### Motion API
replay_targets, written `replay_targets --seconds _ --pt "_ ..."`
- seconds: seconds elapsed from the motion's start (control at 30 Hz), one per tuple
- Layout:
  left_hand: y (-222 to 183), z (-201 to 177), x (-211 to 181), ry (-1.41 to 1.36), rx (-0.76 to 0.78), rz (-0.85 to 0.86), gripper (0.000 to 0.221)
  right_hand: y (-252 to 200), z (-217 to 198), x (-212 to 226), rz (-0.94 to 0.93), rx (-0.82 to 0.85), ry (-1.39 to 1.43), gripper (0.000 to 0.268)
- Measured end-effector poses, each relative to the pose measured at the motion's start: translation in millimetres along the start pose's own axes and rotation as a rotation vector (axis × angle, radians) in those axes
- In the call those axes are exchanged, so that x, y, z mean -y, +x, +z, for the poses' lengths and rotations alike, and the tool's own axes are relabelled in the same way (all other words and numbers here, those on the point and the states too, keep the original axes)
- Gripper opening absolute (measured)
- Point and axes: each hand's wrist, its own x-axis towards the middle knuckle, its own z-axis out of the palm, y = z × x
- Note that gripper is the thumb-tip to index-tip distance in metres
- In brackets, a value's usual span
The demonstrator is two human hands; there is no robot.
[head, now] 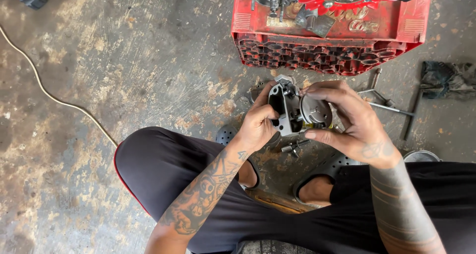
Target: Disassembling and inspecting a small engine component using a screwdriver
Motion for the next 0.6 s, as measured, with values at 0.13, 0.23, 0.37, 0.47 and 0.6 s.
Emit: replay_targets --seconds 0.13,0.23,0.37,0.47,0.6 --pt "-3 3 -1 0.012 0.026 -0.013 0.065 -2 5 0 -0.033 -0.026 0.137 0.062" --pt "-5 7 -2 -0.006 0.000 -0.049 0.071 -1 7 1 -0.031 -0.014 0.142 0.061" --pt "-7 13 -4 -0.049 -0.012 -0.062 0.073 1 7 1 -0.027 0.018 0.126 0.063" --pt "-8 17 -7 -0.025 0.011 -0.053 0.072 2 6 6 -0.049 0.031 -0.031 0.063" --pt "-12 -3 3 -0.220 -0.006 -0.069 0.073 4 11 12 -0.106 0.058 -0.252 0.068"
